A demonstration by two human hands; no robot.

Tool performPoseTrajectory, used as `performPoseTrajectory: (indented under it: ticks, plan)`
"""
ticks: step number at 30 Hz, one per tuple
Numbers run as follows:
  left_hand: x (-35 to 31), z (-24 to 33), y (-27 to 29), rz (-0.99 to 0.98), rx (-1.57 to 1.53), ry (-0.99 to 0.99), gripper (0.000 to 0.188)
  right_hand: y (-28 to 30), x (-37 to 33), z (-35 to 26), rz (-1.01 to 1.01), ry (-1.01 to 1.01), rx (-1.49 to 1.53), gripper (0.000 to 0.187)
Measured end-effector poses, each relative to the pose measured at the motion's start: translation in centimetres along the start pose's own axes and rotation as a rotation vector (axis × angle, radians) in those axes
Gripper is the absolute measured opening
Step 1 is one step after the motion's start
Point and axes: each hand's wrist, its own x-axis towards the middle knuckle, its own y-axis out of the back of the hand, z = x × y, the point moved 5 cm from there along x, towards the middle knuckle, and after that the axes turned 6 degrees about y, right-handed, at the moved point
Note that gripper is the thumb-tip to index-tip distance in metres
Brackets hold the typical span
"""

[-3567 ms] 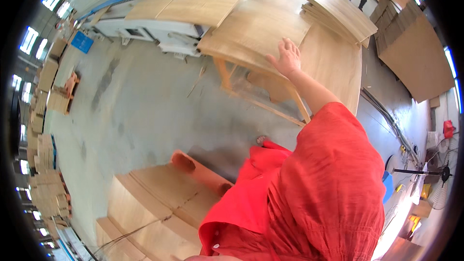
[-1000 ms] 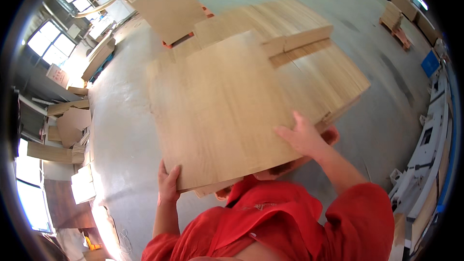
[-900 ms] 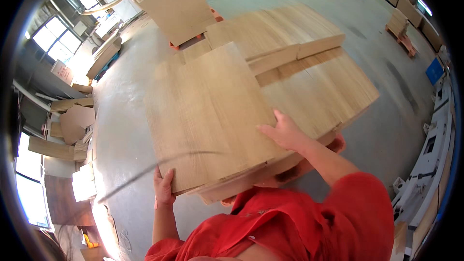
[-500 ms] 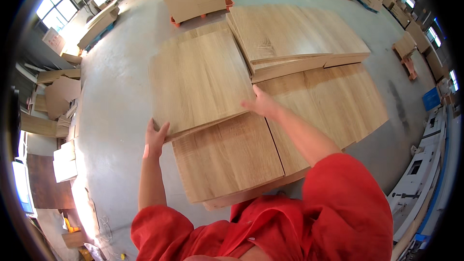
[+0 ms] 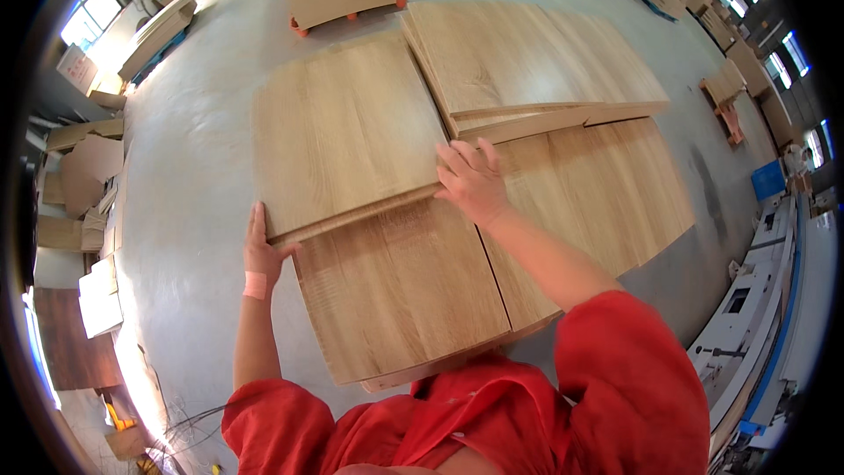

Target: The person picks up light-colored wood planks from a workbench and stacks them onto a red plastic pallet on the floor. The person repeatedly lifts the planks and places them in a neat pile, organizing the materials in a workshop setting.

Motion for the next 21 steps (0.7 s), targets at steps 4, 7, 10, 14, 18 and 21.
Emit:
performPoseTrajectory:
  ticks: [4, 7, 10, 14, 18, 21]
  plan:
    - [4.3, -0.1, -0.7, 0.036, 0.016, -0.012, 0.092, -2.1, 2.4, 0.8, 0.015, 0.03, -0.096, 0.028]
    - [6.6, 0.4, -1.2, 0.056, 0.0, 0.017, 0.089, -3.5, 4.1, 2.1, -0.031, 0.005, -0.176, 0.022]
    - [8.2, 0.7, -1.6, 0.087, -0.037, 0.026, 0.082, -4.8, 5.0, 3.1, -0.056, -0.024, -0.196, 0.018]
    - [8.8, -0.2, -2.1, 0.138, -0.122, 0.0, 0.075, -5.3, 4.9, 3.3, -0.029, -0.007, -0.138, 0.017]
    - [8.7, -0.4, -2.3, 0.138, -0.129, 0.027, 0.077, -3.9, 4.8, 4.4, 0.039, 0.089, 0.024, 0.023]
    - [8.7, 0.1, -1.2, 0.109, 0.008, 0.012, 0.08, -1.9, 5.7, 9.4, -0.149, -0.192, 0.148, 0.044]
